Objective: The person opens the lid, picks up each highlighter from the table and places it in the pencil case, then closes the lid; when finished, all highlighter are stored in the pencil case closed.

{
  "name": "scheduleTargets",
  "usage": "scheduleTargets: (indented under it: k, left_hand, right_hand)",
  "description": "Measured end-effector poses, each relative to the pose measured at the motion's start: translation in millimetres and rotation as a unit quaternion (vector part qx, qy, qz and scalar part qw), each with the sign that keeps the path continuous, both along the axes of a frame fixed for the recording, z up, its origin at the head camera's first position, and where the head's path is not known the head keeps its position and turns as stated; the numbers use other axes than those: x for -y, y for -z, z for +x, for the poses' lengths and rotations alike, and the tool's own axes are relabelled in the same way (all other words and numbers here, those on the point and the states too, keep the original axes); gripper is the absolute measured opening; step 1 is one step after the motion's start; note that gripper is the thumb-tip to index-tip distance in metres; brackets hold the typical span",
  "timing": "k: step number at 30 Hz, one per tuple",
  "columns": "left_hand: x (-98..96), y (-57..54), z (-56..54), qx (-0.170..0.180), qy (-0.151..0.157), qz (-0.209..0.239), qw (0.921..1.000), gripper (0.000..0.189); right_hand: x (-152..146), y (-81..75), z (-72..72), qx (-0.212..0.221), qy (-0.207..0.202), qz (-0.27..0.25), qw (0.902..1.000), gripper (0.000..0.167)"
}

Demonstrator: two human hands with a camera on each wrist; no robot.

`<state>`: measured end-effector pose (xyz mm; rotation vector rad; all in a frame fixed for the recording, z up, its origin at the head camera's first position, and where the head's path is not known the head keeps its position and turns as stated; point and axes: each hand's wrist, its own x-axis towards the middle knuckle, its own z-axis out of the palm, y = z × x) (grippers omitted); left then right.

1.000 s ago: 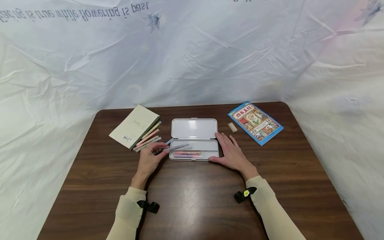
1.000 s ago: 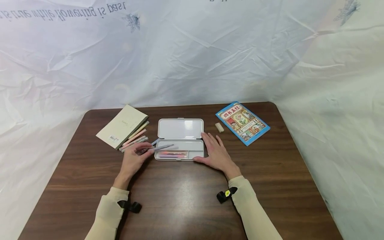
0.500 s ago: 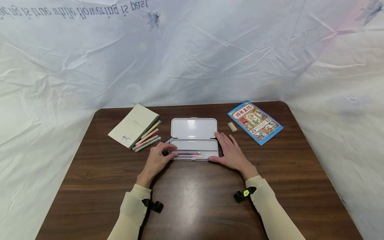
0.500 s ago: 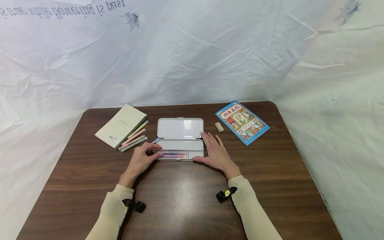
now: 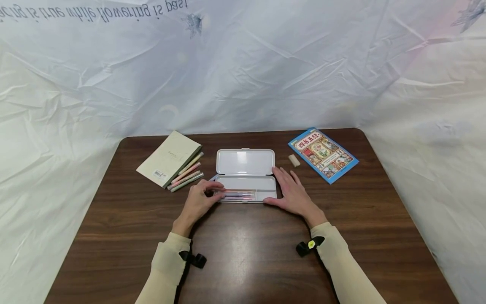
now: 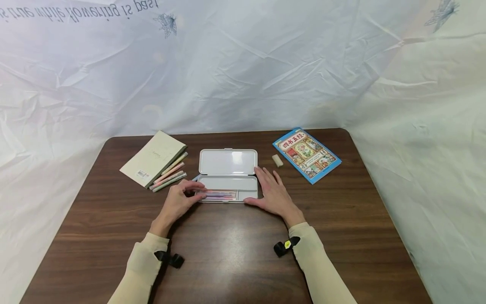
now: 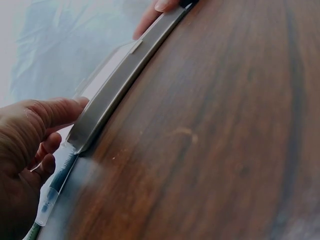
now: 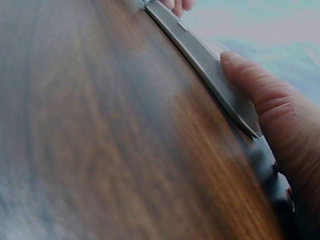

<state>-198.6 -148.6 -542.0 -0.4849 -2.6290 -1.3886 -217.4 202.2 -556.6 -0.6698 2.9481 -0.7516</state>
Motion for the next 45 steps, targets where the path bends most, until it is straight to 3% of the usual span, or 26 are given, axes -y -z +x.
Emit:
scheduleTargets:
  k: [14,23,30,37,45]
  left_hand:
    - [5.0,0.2,0.1,-0.024,-0.012,0.02,0.9994,0.023]
    - [26.7,5.6,-4.7,-0.048,-0.094,0.089,0.9905,0.024]
    - [45.6,9.4,3.5,-0.04,-0.159,0.041,0.9857,0.028]
    - [55.6,14.7,9.3,-0.022,-0.174,0.014,0.9844,0.028]
    - [55.4,15.7,11.2,-0.009,-0.191,0.024,0.9813,0.025]
  right_hand:
    - [0.7,-2.2,-0.3,0.005,0.001,0.003,1.0,0.114]
    - [1.0,-1.9,0.1,0.004,0.0,0.002,1.0,0.115]
    - [1.4,-1.1,0.7,0.004,-0.001,0.003,1.0,0.115]
    - [0.9,-2.6,1.2,0.003,0.001,0.002,1.0,0.115]
    - [-0.4,-0.9,-0.3,0.0,0.001,0.007,1.0,0.116]
